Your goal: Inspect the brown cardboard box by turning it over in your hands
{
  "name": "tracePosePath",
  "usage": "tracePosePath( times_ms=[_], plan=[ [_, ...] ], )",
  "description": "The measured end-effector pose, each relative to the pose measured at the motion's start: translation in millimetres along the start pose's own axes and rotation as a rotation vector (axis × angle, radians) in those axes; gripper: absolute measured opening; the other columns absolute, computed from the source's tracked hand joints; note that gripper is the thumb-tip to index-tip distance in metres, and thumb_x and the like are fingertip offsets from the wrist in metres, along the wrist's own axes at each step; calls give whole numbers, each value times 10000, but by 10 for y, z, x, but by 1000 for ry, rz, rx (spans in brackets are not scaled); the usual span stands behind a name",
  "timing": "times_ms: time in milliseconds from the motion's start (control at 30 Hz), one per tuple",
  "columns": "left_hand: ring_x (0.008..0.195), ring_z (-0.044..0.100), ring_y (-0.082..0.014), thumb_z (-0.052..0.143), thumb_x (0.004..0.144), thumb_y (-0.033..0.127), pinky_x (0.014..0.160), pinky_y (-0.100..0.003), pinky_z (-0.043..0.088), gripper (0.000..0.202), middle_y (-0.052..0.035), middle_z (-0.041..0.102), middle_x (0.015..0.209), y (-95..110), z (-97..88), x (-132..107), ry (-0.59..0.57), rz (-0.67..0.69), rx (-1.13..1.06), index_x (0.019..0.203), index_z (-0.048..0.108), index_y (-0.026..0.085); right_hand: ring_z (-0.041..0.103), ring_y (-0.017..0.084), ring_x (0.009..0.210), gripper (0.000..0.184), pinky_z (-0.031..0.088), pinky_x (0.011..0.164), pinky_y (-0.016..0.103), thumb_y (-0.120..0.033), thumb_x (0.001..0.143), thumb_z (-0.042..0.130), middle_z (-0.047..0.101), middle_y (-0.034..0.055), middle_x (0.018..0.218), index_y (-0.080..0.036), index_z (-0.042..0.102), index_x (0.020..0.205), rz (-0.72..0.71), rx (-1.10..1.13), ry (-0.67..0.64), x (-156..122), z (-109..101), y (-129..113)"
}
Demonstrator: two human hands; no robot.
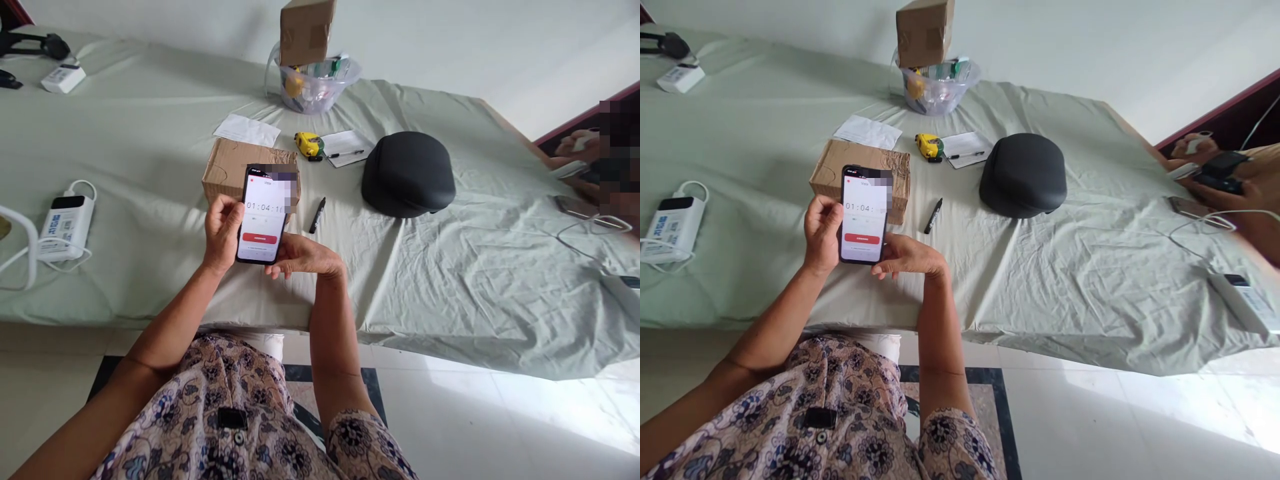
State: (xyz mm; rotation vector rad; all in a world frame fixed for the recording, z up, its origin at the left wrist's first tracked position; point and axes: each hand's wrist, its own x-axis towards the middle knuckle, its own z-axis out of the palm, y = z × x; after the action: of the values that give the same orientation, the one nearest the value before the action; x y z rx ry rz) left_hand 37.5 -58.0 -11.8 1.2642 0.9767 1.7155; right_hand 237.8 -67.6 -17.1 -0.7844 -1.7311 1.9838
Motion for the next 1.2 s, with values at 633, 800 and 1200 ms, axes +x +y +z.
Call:
tracePosePath(
  times_ms=[633,800,1200],
  plan=[
    [507,418,-93,667,818,47,506,-208,346,278,86,462,483,-52,-1806,812,467,-448,643,636,498,173,473,87,531,501,405,527,233,-714,773,727,500,-72,585,-236,603,854,-426,96,882,128,-121,105],
    [739,553,-168,698,845,99,825,-319,476,86,27,604,696,46,-1797,757,379,-412,881,802,647,153,460,77,526,479,379,531,223,-702,803,672,494,-75,606,-239,564,867,-406,116,1081,227,-187,196],
    [1450,506,-308,646,942,509,1222,-429,391,664,-181,528,1539,-165,-607,603,-10,62,740,1479,432,182,640,116,856,534,487,649,211,-683,826,598,630,19,1014,-237,573,1118,-379,25,1376,394,-225,432]
  ],
)
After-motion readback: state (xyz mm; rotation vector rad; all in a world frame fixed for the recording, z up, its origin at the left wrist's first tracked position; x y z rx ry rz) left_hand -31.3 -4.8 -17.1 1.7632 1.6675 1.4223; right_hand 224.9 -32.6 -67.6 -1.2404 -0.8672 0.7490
